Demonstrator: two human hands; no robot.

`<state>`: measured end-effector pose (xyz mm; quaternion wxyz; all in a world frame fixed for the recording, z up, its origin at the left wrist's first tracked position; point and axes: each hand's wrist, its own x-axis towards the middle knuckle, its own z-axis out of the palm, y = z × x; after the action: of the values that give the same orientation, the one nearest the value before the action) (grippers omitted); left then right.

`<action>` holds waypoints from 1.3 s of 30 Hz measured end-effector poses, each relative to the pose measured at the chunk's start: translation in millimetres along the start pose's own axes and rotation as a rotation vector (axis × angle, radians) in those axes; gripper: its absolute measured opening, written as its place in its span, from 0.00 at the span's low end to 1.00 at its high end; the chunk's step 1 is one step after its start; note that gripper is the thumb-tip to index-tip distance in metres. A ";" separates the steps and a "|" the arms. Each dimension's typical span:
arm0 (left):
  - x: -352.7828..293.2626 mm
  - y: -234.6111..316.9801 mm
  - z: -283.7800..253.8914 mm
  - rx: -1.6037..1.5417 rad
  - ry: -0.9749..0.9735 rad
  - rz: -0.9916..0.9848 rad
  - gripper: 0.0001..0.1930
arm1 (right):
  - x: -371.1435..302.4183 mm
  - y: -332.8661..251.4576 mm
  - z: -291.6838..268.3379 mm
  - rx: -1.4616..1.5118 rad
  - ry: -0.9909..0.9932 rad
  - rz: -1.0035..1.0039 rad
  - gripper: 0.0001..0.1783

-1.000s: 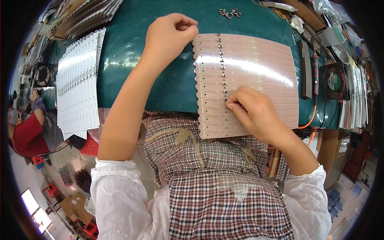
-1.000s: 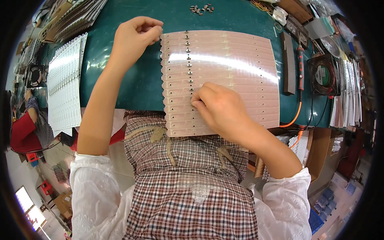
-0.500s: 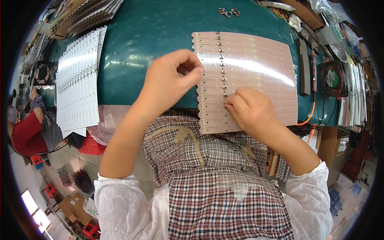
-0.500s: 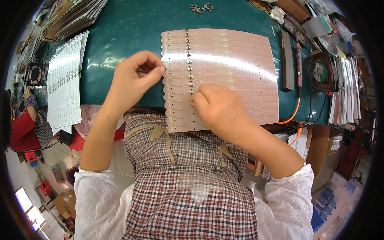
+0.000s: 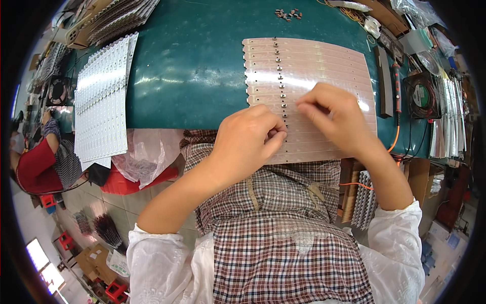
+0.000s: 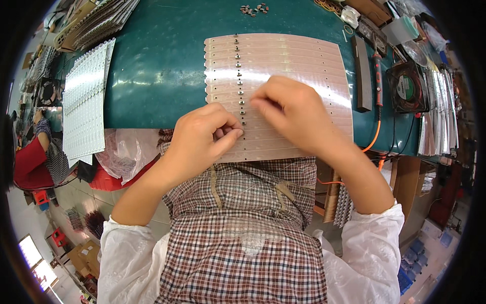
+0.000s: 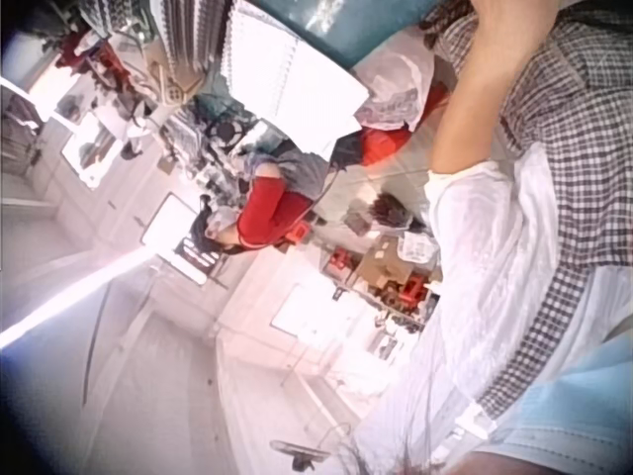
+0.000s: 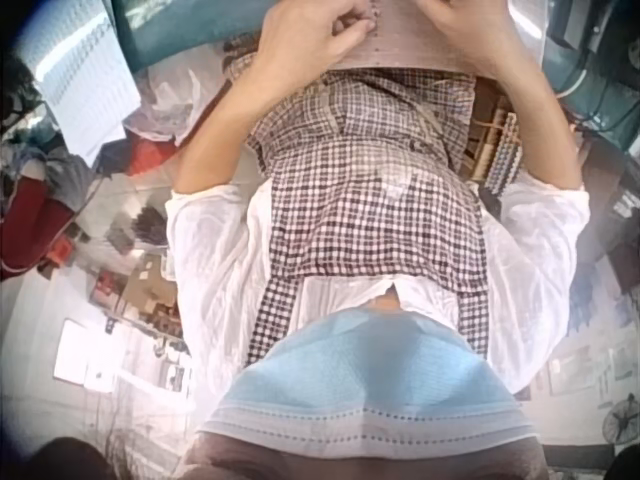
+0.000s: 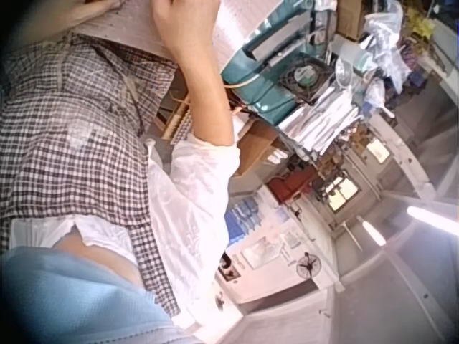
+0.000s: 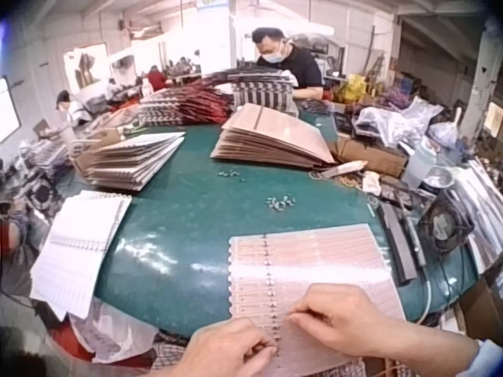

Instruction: The person places small components onto a flexible circuit board strip by hand.

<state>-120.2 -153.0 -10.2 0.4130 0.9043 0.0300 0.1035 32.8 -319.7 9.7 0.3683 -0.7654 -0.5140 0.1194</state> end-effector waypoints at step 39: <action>1.3 5.8 0.0 0.180 0.030 0.167 0.06 | 154.7 100.1 -0.8 -0.623 0.282 0.165 0.13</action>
<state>-119.2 -156.6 -5.5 0.3195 0.9354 -0.0303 0.1481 171.8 -204.8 -28.2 0.1735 -0.8889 -0.4064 -0.1206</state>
